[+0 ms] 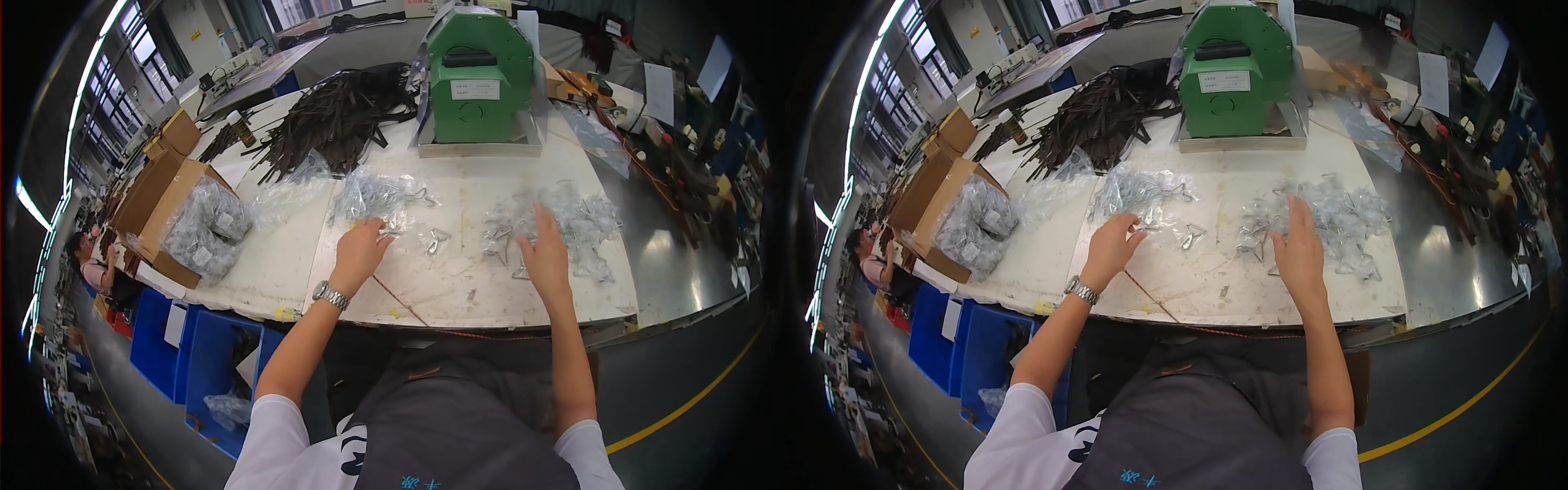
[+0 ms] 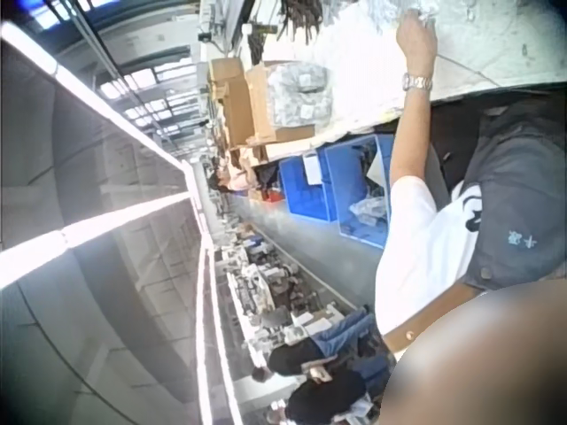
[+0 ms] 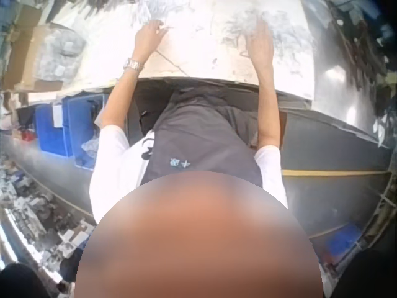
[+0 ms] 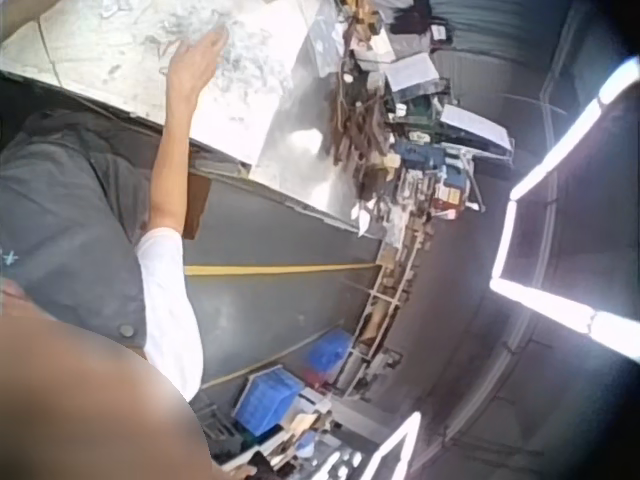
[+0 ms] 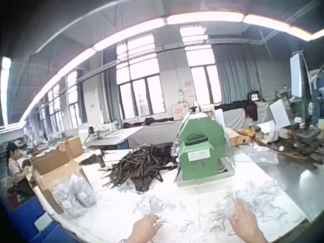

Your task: Inspecting and organizing metal buckles in small plastic bags at a workbench.

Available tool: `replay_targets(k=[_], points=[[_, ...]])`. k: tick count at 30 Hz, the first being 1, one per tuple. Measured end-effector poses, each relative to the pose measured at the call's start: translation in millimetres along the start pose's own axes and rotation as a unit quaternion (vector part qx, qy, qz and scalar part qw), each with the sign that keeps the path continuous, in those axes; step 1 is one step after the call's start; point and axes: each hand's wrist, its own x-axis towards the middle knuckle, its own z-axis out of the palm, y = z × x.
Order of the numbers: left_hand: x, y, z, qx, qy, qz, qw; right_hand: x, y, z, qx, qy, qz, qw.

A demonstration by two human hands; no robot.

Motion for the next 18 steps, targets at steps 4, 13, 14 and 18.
replay_targets(k=[4, 13, 14, 18], points=[[4.9, -42.4, 24.5, 0.111, -0.013, -0.022, 0.994, -18.2, -28.5, -0.9, 0.133, -0.063, 0.05, 0.988], [-29.0, 19.6, 13.8, -0.132, -0.037, -0.026, 0.99, -94.8, -58.8, 50.0, 0.463, -0.286, 0.26, 0.798], [-34.4, 18.4, 13.1, -0.133, -0.052, -0.008, 0.99, -90.6, -59.3, 54.3, 0.453, -0.295, 0.26, 0.8], [-65.3, 42.4, 7.0, -0.285, -0.057, -0.117, 0.95, -78.2, -60.1, 56.9, 0.489, -0.319, 0.306, 0.753]])
